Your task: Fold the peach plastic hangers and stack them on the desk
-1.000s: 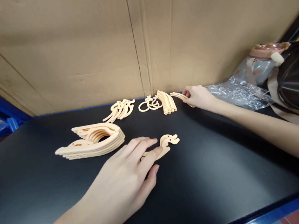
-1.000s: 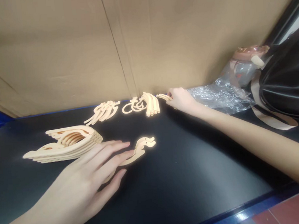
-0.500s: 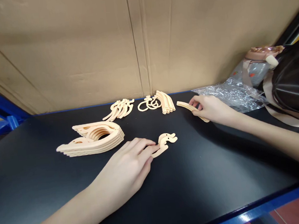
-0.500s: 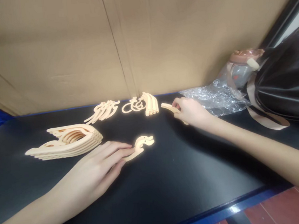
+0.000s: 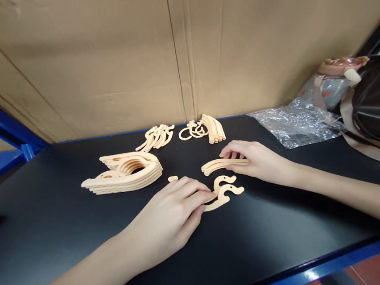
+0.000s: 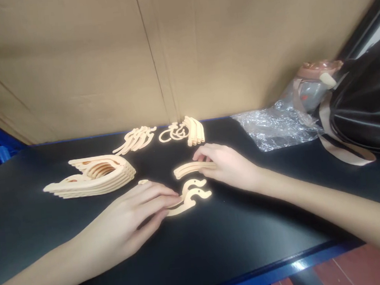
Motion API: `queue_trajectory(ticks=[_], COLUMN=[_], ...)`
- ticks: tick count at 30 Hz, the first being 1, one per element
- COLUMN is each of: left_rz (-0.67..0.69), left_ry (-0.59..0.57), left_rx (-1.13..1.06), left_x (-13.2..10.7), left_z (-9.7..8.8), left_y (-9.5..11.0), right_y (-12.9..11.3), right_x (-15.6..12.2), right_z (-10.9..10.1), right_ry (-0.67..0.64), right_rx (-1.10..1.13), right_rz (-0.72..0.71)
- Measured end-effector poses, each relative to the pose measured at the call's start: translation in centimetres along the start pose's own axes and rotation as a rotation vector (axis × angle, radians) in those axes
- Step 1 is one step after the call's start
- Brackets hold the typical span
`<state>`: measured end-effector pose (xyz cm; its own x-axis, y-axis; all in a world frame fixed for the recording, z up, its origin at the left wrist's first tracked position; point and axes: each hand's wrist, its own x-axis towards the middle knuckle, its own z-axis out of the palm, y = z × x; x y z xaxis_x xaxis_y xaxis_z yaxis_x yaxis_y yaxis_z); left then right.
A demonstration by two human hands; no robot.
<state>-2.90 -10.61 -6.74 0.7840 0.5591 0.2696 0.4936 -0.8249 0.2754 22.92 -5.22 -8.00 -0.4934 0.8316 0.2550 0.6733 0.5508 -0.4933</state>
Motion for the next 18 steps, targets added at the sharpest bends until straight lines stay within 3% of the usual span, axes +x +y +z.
queue_trajectory(ticks=[3, 9, 13, 15, 18], left_rz=[-0.052, -0.124, -0.185, -0.147, 0.018], left_ry=[0.053, 0.272, 0.393, 0.437, 0.503], left_rx=[0.070, 0.273, 0.260, 0.288, 0.445], left_x=[0.1, -0.1, -0.5, -0.6, -0.7], left_z=[-0.8, -2.5, -2.6, -2.7, -3.3], left_y=[-0.2, -0.2, -0.1, -0.4, -1.2], right_y=[-0.4, -1.6, -3.4, -4.6, -6.2], right_x=[0.3, 1.1, 1.9, 2.5, 3.7], right_z=[0.6, 0.5, 0.4, 0.7, 1.6], right_ry=[-0.016, -0.053, -0.049, -0.063, -0.077], right_rx=[0.048, 0.012, -0.086, -0.167, -0.284], right_rz=[-0.022, -0.092, -0.267, -0.406, -0.565])
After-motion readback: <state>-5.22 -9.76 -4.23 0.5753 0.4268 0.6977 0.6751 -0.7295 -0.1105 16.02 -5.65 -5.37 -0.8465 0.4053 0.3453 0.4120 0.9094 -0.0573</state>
